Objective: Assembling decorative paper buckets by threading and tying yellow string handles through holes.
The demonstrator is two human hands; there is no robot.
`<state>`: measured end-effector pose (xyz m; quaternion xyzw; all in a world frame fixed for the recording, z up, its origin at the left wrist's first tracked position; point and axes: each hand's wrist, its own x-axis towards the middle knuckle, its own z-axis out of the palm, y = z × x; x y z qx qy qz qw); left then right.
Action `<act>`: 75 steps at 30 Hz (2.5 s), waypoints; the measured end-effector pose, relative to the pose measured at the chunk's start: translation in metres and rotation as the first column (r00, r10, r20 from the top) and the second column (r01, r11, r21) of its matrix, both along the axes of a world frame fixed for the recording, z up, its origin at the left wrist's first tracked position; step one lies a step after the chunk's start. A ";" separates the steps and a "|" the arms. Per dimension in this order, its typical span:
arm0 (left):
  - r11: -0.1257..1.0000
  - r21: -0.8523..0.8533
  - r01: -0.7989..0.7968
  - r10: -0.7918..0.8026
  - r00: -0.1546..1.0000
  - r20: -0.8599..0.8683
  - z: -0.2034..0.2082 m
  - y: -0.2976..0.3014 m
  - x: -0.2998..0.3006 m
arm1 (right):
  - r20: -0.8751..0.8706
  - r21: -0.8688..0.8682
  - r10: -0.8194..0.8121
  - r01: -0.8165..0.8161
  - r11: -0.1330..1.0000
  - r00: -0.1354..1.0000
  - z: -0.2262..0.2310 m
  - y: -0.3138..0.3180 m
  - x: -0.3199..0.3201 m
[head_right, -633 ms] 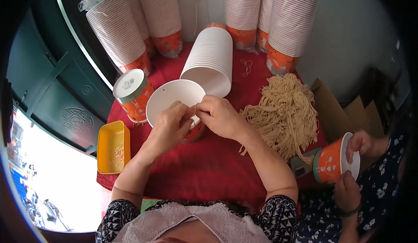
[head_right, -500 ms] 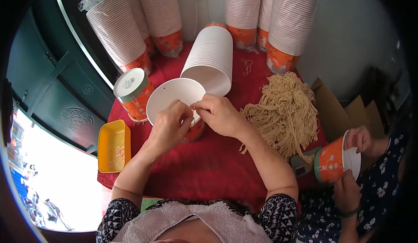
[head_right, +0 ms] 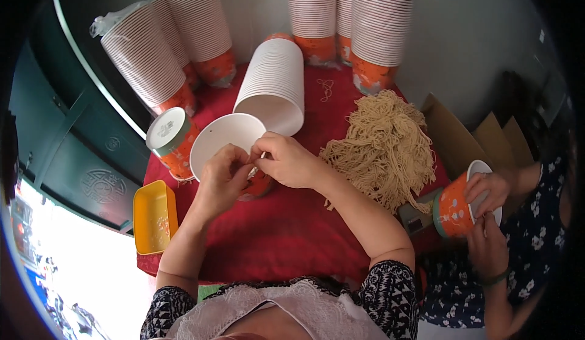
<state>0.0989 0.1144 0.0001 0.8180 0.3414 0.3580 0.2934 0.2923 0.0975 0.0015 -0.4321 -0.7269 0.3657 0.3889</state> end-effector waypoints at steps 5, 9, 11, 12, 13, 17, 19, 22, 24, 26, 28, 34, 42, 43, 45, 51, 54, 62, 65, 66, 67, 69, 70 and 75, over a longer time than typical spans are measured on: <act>0.972 -0.233 0.012 -0.003 0.999 0.037 0.015 0.001 0.001 | 0.118 0.287 -0.155 0.116 0.951 0.981 -0.005 -0.010 -0.006; 0.980 -0.195 0.027 -0.017 0.998 0.053 0.008 0.007 -0.006 | 0.244 0.392 -0.236 0.127 0.911 0.941 0.015 -0.029 -0.015; 0.990 -0.137 0.023 -0.014 0.998 0.062 0.008 0.008 -0.005 | 0.298 0.388 -0.217 0.090 0.917 0.930 0.022 -0.035 -0.016; 0.990 -0.138 0.018 -0.010 0.998 0.063 0.007 0.009 -0.005 | 0.332 0.421 -0.219 0.064 0.905 0.917 0.024 -0.037 -0.016; 0.992 -0.124 -0.013 0.020 0.999 0.049 0.005 0.010 -0.005 | 0.365 0.452 -0.222 0.037 0.891 0.904 0.025 -0.039 -0.016; 0.992 -0.106 -0.072 0.074 0.997 0.011 0.006 0.012 -0.004 | 0.381 0.496 -0.138 -0.076 0.865 0.914 0.022 -0.045 -0.020; 0.993 -0.091 -0.077 0.078 0.997 0.002 0.005 0.013 -0.003 | 0.388 0.476 -0.125 -0.082 0.875 0.913 0.021 -0.044 -0.020; 0.992 -0.072 -0.100 0.100 0.995 -0.004 0.006 0.014 -0.006 | 0.346 0.477 -0.143 -0.042 0.878 0.927 0.027 -0.043 -0.017; 0.991 -0.070 -0.118 0.119 0.993 0.000 0.008 0.014 -0.008 | 0.331 0.474 -0.183 0.004 0.880 0.926 0.026 -0.040 -0.017; 0.993 -0.028 -0.113 0.113 0.994 -0.006 0.011 0.013 -0.013 | 0.274 0.396 -0.197 0.076 0.915 0.941 0.024 -0.037 -0.019; 0.994 -0.041 -0.101 0.101 0.995 -0.015 0.017 0.010 -0.015 | 0.223 0.402 -0.218 0.114 0.909 0.950 0.014 -0.029 -0.018; 0.995 -0.104 0.004 -0.013 0.996 -0.088 0.026 0.007 -0.022 | 0.036 0.093 -0.221 0.217 0.972 0.975 0.008 -0.019 -0.022; 0.993 -0.075 0.094 -0.103 0.986 -0.132 0.026 0.007 -0.025 | -0.047 -0.005 -0.225 0.225 0.974 0.973 0.001 -0.016 -0.026; 0.993 -0.065 0.098 -0.105 0.988 -0.110 0.025 0.007 -0.026 | -0.020 -0.018 -0.233 0.233 0.972 0.972 0.003 -0.016 -0.026; 0.993 -0.058 0.100 -0.105 0.991 -0.088 0.024 0.007 -0.026 | 0.008 -0.033 -0.239 0.240 0.970 0.971 0.002 -0.016 -0.027; 0.991 -0.087 0.101 -0.104 0.994 -0.033 0.027 0.008 -0.023 | -0.054 -0.053 -0.182 0.180 0.982 0.982 -0.003 -0.014 -0.026; 0.980 -0.188 0.061 -0.072 0.996 -0.052 0.030 0.007 -0.022 | -0.111 -0.063 -0.144 0.138 0.988 0.983 -0.002 -0.014 -0.025; 0.987 -0.159 0.031 -0.033 0.999 -0.013 0.023 0.012 -0.022 | -0.058 -0.154 -0.119 0.109 0.982 0.991 0.009 -0.017 -0.023; 0.989 -0.140 0.043 -0.043 0.999 0.005 0.021 0.013 -0.020 | -0.069 -0.088 -0.150 0.143 0.986 0.986 0.008 -0.018 -0.025; 0.989 -0.139 0.044 -0.044 0.999 0.004 0.019 0.013 -0.019 | -0.070 -0.087 -0.150 0.144 0.986 0.986 0.006 -0.017 -0.025; 0.991 -0.131 0.028 -0.027 1.000 0.015 0.018 0.013 -0.018 | -0.134 -0.117 -0.129 0.113 0.987 0.983 0.003 -0.015 -0.024; 0.992 -0.121 0.014 -0.011 1.000 0.025 0.018 0.013 -0.018 | -0.198 -0.143 -0.109 0.081 0.986 0.974 -0.004 -0.012 -0.022; 0.990 -0.136 0.034 -0.035 0.999 -0.007 0.020 0.012 -0.018 | -0.216 -0.136 -0.101 0.072 0.988 0.971 -0.008 -0.010 -0.020; 0.983 -0.175 0.061 -0.076 0.994 -0.079 0.024 0.009 -0.021 | -0.211 -0.138 -0.098 0.070 0.988 0.972 -0.006 -0.011 -0.021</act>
